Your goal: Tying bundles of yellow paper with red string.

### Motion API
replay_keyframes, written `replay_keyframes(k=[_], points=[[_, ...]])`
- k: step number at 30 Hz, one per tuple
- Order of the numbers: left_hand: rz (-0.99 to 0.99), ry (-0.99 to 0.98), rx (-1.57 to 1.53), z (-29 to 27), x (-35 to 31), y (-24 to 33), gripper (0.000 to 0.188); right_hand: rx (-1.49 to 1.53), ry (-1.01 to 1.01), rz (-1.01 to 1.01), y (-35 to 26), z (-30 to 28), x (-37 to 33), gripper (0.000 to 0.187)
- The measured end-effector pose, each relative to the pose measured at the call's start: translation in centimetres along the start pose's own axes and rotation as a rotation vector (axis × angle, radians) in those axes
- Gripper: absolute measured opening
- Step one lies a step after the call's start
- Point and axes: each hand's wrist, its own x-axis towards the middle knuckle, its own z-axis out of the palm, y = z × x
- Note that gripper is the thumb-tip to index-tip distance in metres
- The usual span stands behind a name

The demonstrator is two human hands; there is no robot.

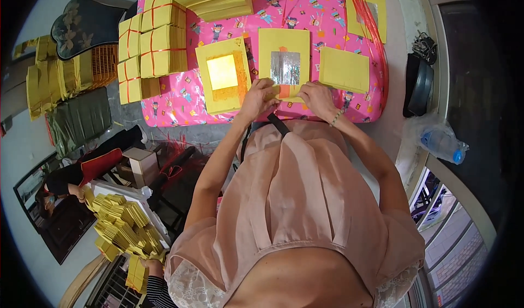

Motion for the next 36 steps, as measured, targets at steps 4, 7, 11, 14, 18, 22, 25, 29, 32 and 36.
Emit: replay_keyframes(k=[4,7,11,14,18,22,25,29,32,36], points=[[0.030,0.001,-0.079,0.1,-0.1,-1.0,0.025,0.014,0.010,0.041,-0.2,0.0,0.1,0.020],[0.032,0.000,-0.085,0.3,-0.1,-1.1,0.019,0.039,-0.027,0.092,-0.2,-0.2,0.3,0.020],[0.008,0.022,-0.094,0.6,-0.2,-1.1,0.017,0.029,-0.027,0.085,-0.1,-0.1,0.3,0.020],[0.002,0.037,-0.092,0.7,-0.3,-1.0,0.016,0.022,-0.044,0.110,0.1,0.0,0.4,0.021],[-0.008,0.032,-0.098,0.6,-0.3,-0.5,0.016,0.022,-0.073,0.127,0.0,-0.2,0.4,0.021],[-0.006,0.054,-0.095,0.7,-0.4,-0.4,0.016,0.022,-0.078,0.128,0.0,-0.1,0.4,0.020],[-0.007,0.061,-0.099,0.8,-0.4,-0.4,0.015,0.022,-0.085,0.130,0.0,-0.2,0.4,0.020],[0.002,0.080,-0.064,0.7,-0.1,-0.1,0.011,0.014,-0.012,0.048,0.6,0.5,0.2,0.020],[0.022,0.096,-0.032,0.7,0.0,0.0,0.011,-0.055,0.066,-0.070,-0.6,-0.1,-0.2,0.021],[-0.004,0.080,-0.026,0.3,0.5,0.9,0.013,-0.291,0.010,-0.180,-0.3,0.7,-0.3,0.020]])
